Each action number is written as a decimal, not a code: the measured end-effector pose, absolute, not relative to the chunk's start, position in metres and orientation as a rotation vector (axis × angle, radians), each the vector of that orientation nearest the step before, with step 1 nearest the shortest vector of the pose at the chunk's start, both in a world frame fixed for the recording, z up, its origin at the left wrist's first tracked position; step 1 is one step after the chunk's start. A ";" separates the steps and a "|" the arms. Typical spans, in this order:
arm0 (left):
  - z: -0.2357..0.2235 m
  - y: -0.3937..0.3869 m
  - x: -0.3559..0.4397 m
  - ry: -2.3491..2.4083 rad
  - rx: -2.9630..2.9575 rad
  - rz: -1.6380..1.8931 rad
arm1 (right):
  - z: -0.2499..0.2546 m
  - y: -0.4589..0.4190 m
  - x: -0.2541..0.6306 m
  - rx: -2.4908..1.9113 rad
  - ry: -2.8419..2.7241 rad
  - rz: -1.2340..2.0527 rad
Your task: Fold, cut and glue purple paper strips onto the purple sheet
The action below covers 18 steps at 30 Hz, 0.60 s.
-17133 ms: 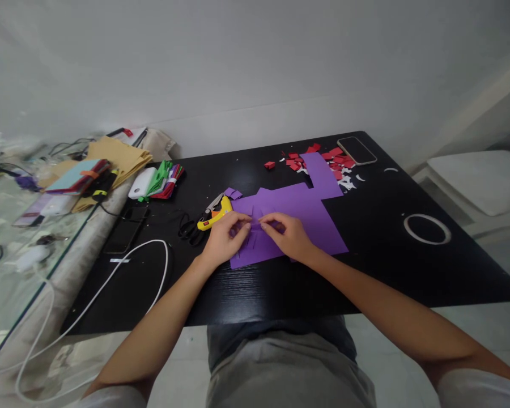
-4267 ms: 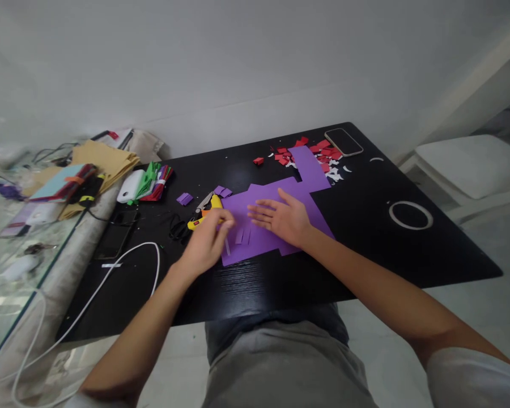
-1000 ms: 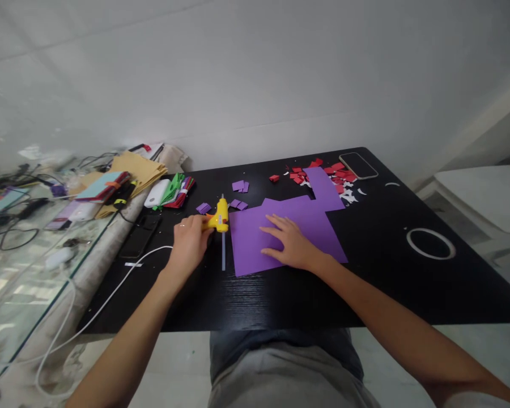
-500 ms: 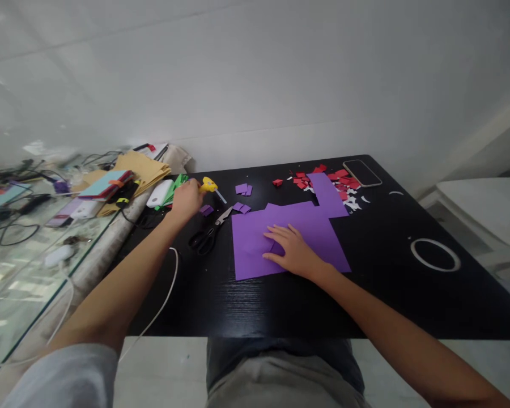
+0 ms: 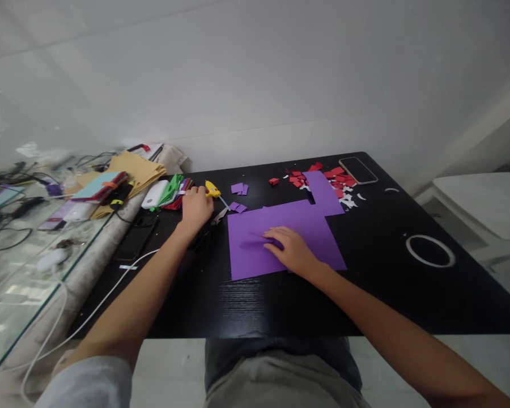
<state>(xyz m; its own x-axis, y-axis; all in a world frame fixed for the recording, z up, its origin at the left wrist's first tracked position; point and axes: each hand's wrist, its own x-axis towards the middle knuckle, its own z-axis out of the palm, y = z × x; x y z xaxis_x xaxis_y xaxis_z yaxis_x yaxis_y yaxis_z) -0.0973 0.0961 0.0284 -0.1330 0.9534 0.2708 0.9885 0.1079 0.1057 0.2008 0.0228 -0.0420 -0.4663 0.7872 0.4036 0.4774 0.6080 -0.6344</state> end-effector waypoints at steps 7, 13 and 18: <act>0.015 0.030 -0.030 -2.851 -2.486 -1.325 | -0.032 0.016 0.197 -0.798 -1.945 0.719; -0.008 0.019 -0.011 -2.997 -2.044 -2.622 | -0.026 0.011 0.197 -0.825 -1.906 0.726; -0.010 0.011 -0.006 -2.874 -2.011 -2.967 | -0.023 0.021 0.200 -1.030 -1.389 0.899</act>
